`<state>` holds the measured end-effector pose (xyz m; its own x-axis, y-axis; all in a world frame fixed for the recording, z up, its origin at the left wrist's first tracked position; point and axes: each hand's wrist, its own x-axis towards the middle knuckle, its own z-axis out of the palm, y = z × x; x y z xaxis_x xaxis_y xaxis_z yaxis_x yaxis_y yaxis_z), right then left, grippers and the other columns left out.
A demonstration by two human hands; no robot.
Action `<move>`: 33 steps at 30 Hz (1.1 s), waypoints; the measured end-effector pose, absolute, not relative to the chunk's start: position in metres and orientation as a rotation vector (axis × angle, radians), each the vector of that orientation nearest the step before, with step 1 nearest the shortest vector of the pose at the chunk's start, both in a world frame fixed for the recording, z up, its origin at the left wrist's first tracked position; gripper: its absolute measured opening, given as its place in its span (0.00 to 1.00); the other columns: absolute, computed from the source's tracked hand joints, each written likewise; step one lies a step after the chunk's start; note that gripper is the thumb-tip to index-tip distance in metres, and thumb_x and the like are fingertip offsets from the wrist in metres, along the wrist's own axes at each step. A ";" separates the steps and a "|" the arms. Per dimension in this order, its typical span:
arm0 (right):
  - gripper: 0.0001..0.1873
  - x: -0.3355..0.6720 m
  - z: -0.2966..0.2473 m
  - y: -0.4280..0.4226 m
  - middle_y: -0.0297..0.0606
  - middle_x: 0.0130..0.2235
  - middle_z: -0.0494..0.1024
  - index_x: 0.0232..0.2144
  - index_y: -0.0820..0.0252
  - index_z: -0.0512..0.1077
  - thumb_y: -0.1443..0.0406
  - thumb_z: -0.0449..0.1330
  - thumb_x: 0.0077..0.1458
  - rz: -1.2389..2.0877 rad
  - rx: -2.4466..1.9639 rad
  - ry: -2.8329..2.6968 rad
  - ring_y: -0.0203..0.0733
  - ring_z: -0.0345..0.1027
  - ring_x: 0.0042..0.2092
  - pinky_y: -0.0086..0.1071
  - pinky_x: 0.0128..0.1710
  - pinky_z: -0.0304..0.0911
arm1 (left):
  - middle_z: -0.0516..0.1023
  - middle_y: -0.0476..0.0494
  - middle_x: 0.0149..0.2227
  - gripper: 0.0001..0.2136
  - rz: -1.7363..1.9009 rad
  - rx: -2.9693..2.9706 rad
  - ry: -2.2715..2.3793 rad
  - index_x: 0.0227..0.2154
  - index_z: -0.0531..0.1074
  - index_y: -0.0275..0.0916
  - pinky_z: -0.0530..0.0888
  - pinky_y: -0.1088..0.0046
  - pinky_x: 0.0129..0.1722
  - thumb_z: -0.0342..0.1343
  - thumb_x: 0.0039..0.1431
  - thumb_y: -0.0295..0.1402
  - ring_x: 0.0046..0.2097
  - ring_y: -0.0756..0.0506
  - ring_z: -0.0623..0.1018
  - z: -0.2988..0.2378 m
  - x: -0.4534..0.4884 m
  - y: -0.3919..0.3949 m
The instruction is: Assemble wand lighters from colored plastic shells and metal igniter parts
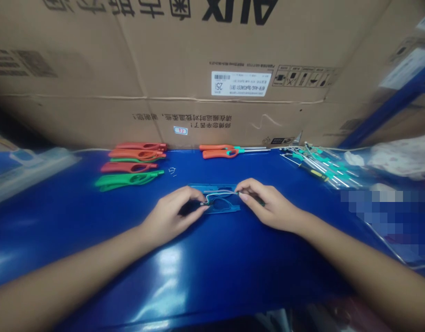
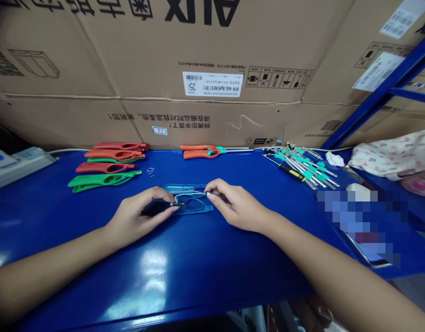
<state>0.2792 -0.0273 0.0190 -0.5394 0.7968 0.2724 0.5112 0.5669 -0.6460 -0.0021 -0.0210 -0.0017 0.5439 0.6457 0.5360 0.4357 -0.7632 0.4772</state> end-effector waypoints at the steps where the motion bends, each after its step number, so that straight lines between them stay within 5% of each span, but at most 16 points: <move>1: 0.09 0.279 0.019 -0.028 0.30 0.29 0.69 0.48 0.56 0.65 0.61 0.50 0.69 0.685 -1.037 -2.256 0.33 0.61 0.27 0.27 0.28 0.57 | 0.80 0.46 0.39 0.05 1.041 2.501 0.871 0.41 0.71 0.39 0.76 0.74 0.43 0.60 0.64 0.30 0.40 0.49 0.80 -0.001 -0.002 -0.021; 7: 0.11 0.279 0.021 -0.028 0.36 0.39 0.76 0.51 0.54 0.67 0.64 0.50 0.69 0.622 -0.957 -2.285 0.36 0.70 0.35 0.31 0.37 0.64 | 0.79 0.46 0.38 0.04 1.105 2.505 0.812 0.41 0.71 0.38 0.77 0.74 0.41 0.58 0.64 0.28 0.39 0.49 0.80 0.002 -0.001 -0.024; 18: 0.11 0.280 0.017 -0.029 0.38 0.39 0.78 0.52 0.56 0.64 0.65 0.50 0.69 0.845 -0.945 -2.236 0.38 0.74 0.39 0.32 0.39 0.67 | 0.77 0.45 0.39 0.10 1.212 2.554 0.746 0.46 0.70 0.39 0.76 0.74 0.43 0.58 0.63 0.22 0.41 0.49 0.78 0.002 -0.003 -0.024; 27: 0.10 0.276 0.019 -0.036 0.32 0.36 0.78 0.52 0.55 0.61 0.65 0.48 0.71 1.028 -0.858 -2.127 0.28 0.64 0.25 0.27 0.30 0.62 | 0.77 0.46 0.39 0.12 1.250 2.572 0.761 0.48 0.69 0.39 0.75 0.74 0.42 0.55 0.64 0.21 0.39 0.49 0.77 0.003 -0.002 -0.024; 33: 0.12 0.277 0.021 -0.036 0.32 0.38 0.78 0.53 0.54 0.63 0.66 0.48 0.71 0.968 -0.874 -2.232 0.29 0.64 0.27 0.26 0.28 0.60 | 0.77 0.46 0.37 0.12 1.275 2.563 0.732 0.48 0.70 0.39 0.75 0.74 0.40 0.54 0.64 0.21 0.38 0.50 0.77 0.001 -0.006 -0.025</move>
<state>0.2766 -0.0363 0.0212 -0.6378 0.7376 0.2216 0.3424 0.5293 -0.7763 -0.0055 -0.0246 0.0012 0.5092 0.5063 0.6959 0.3458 -0.8609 0.3732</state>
